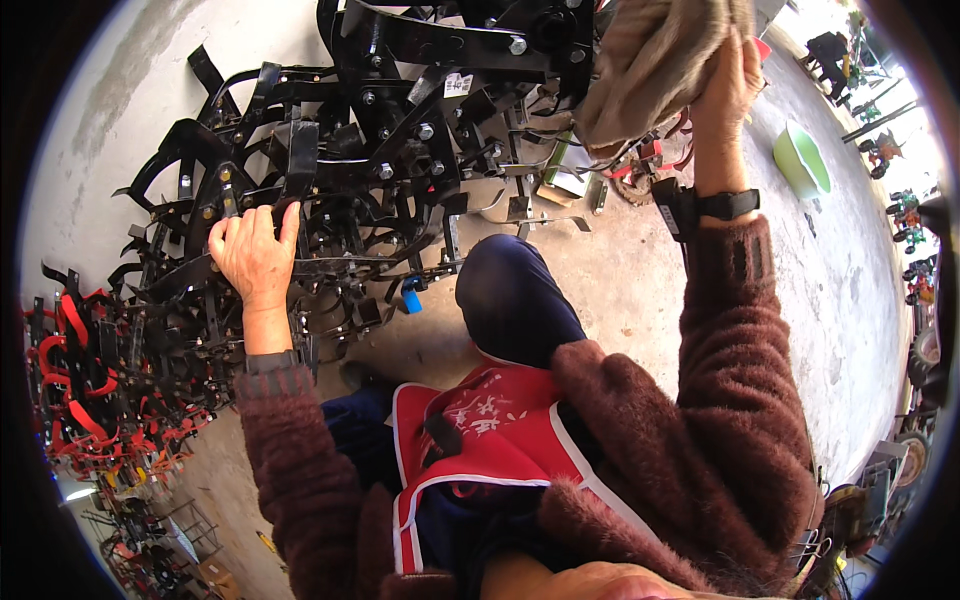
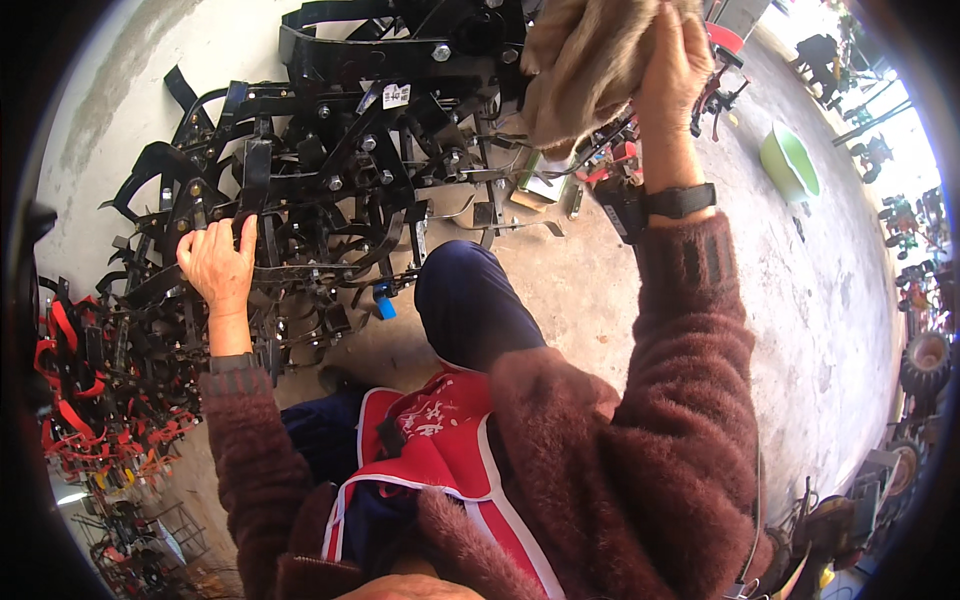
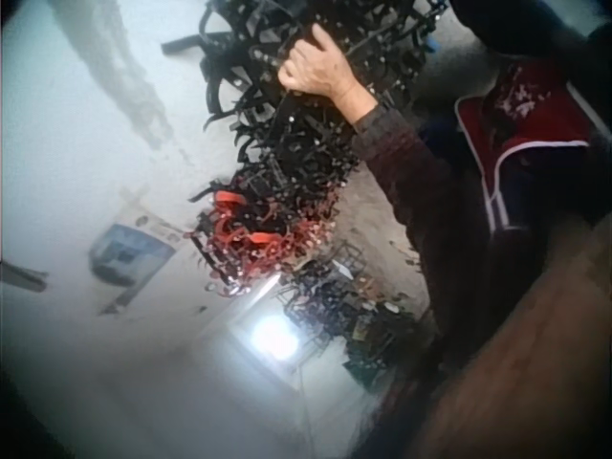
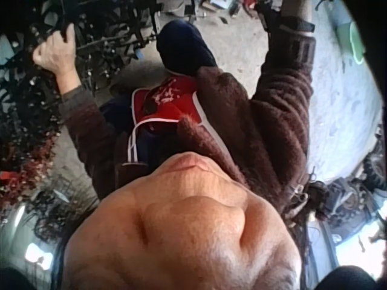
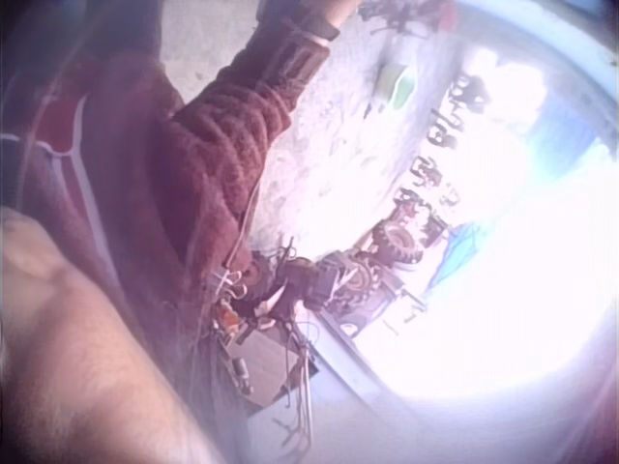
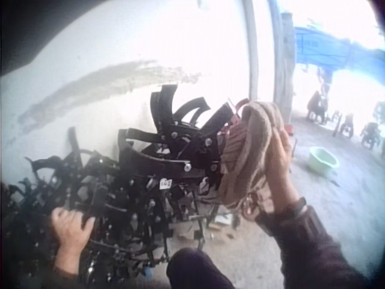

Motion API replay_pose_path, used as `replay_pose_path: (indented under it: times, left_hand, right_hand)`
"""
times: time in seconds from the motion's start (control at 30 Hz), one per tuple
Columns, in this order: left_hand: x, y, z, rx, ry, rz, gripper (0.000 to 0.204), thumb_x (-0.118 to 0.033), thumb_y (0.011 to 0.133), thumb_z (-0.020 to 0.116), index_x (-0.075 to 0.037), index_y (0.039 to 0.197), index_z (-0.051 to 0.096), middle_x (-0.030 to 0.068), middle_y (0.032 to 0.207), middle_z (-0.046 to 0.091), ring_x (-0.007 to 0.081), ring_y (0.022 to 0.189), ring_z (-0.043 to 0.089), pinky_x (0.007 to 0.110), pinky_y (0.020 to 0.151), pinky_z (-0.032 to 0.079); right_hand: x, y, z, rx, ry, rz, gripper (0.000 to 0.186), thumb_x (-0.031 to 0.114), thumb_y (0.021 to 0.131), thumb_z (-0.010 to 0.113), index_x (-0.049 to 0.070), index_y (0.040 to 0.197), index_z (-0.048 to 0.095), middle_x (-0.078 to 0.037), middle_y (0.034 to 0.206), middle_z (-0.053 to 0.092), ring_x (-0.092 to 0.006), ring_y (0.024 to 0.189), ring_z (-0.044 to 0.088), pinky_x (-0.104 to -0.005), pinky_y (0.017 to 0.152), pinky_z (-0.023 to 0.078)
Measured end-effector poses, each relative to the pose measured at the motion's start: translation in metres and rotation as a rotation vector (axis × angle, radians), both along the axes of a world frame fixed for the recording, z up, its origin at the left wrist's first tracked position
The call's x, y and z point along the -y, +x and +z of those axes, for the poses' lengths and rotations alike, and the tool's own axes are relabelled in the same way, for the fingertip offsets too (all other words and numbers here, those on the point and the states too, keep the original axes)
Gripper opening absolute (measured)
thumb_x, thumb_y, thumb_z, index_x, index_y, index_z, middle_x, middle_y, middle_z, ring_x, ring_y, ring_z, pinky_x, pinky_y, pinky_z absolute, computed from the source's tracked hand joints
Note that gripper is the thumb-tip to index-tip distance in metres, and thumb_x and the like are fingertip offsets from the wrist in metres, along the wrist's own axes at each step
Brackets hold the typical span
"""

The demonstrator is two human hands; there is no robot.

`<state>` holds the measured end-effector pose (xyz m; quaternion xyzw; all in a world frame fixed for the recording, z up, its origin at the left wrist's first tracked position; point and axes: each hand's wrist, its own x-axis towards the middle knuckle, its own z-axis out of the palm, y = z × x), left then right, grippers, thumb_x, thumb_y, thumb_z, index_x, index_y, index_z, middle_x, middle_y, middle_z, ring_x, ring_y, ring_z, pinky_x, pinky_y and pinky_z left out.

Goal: The person sits on the floor and wipes black metal parts with a cloth. They handle the parts one at a time, wiping different sections and occasionally turning them over to reach other areas.

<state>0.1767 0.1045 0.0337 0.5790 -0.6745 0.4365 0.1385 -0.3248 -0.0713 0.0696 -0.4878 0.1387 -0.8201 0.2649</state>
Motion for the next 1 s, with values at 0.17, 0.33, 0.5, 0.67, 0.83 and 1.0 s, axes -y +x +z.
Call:
replay_pose_path:
  times: [0.17,0.33,0.5,0.67,0.83,1.0]
  left_hand:
    - [0.000,0.000,0.000,0.007,-0.001,0.025,0.032,-0.042,0.085,0.070,-0.012,0.076,0.062,-0.0019,0.069,0.058,0.0182,0.072,0.056,0.036,0.088,0.041]
    - [0.000,0.000,-0.001,-0.005,-0.019,0.003,0.032,-0.042,0.085,0.069,-0.012,0.077,0.063,-0.0019,0.070,0.059,0.0179,0.073,0.056,0.035,0.088,0.040]
    - [0.000,0.001,-0.002,0.011,0.004,0.032,0.032,-0.043,0.085,0.069,-0.012,0.081,0.065,-0.0020,0.072,0.061,0.0175,0.073,0.057,0.035,0.088,0.040]
    - [0.001,0.002,-0.003,0.031,0.000,0.031,0.031,-0.043,0.085,0.069,-0.012,0.080,0.064,-0.0028,0.073,0.062,0.0165,0.073,0.057,0.035,0.088,0.040]
    - [0.003,0.001,-0.003,0.048,0.002,0.045,0.030,-0.043,0.085,0.070,-0.013,0.080,0.064,-0.0042,0.075,0.063,0.0156,0.072,0.057,0.034,0.088,0.040]
    - [0.004,0.000,-0.004,0.056,-0.010,0.042,0.030,-0.043,0.085,0.070,-0.013,0.079,0.064,-0.0048,0.074,0.062,0.0150,0.072,0.057,0.034,0.088,0.040]
  right_hand:
    - [-0.003,-0.014,0.021,0.030,0.073,-0.130,0.019,0.015,0.096,0.060,0.002,0.109,0.066,-0.006,0.103,0.069,-0.0141,0.092,0.064,-0.0267,0.080,0.052]
    - [-0.027,-0.048,-0.020,0.152,0.195,-0.292,0.017,0.016,0.090,0.065,0.002,0.099,0.070,-0.002,0.093,0.068,-0.0099,0.083,0.061,-0.0233,0.075,0.049]
    - [-0.051,-0.082,-0.152,-0.146,0.550,-0.450,0.018,0.016,0.090,0.064,0.001,0.097,0.070,-0.002,0.091,0.068,-0.0093,0.079,0.059,-0.0236,0.072,0.048]
    - [-0.047,-0.064,-0.246,-0.484,0.650,-0.449,0.016,0.016,0.090,0.066,0.001,0.088,0.070,0.001,0.084,0.067,-0.0060,0.075,0.056,-0.0241,0.070,0.047]
    - [-0.011,-0.044,-0.239,-0.455,0.615,-0.314,0.019,0.019,0.088,0.072,0.001,0.090,0.068,0.003,0.080,0.062,-0.0063,0.076,0.052,-0.0234,0.070,0.044]
    - [0.021,-0.019,-0.272,-0.378,0.658,-0.365,0.018,0.016,0.087,0.071,0.003,0.099,0.069,-0.002,0.088,0.068,-0.0087,0.080,0.059,-0.0252,0.076,0.048]
